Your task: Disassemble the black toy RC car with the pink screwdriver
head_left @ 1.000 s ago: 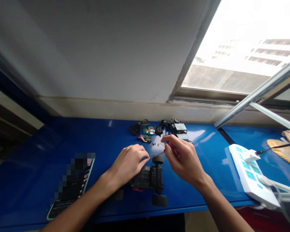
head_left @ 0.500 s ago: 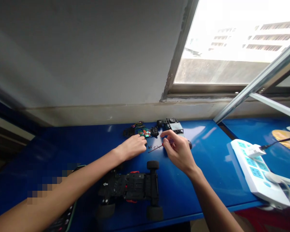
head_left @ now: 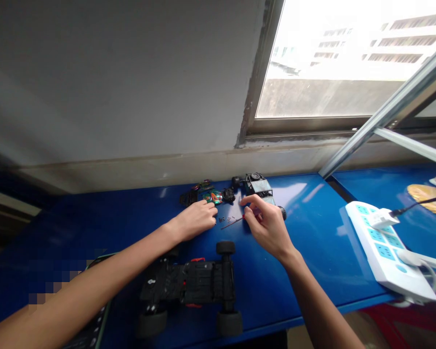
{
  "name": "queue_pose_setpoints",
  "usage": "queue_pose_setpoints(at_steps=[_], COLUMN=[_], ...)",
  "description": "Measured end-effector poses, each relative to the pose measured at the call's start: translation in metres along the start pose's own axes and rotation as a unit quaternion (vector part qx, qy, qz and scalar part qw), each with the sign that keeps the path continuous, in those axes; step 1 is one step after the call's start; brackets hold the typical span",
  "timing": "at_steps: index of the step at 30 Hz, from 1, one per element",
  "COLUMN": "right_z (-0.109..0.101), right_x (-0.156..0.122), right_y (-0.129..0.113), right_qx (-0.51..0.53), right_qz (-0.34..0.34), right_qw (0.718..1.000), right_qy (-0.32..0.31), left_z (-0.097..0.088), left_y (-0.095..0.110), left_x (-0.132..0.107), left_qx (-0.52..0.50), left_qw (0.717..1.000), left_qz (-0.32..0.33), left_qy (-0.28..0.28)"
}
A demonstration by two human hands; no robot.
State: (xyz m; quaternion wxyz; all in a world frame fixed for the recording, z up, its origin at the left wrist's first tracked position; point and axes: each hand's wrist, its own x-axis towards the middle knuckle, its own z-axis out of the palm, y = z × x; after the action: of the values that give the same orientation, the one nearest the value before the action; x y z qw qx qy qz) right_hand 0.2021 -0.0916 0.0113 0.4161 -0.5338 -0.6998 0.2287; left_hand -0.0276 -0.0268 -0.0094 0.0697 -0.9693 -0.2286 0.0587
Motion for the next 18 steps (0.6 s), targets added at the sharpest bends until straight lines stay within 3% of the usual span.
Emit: queue_pose_setpoints(at_steps=[18], right_z=[-0.0021], right_x=[-0.0053], right_y=[0.0], right_qx=[0.008], right_qz=[-0.002], right_qw=[1.0], right_qy=[0.003], left_z=[0.0061], left_y=[-0.0024], left_x=[-0.0011], left_qx=[-0.036], left_qw=[0.999], left_qz=[-0.017], left_qy=[0.031])
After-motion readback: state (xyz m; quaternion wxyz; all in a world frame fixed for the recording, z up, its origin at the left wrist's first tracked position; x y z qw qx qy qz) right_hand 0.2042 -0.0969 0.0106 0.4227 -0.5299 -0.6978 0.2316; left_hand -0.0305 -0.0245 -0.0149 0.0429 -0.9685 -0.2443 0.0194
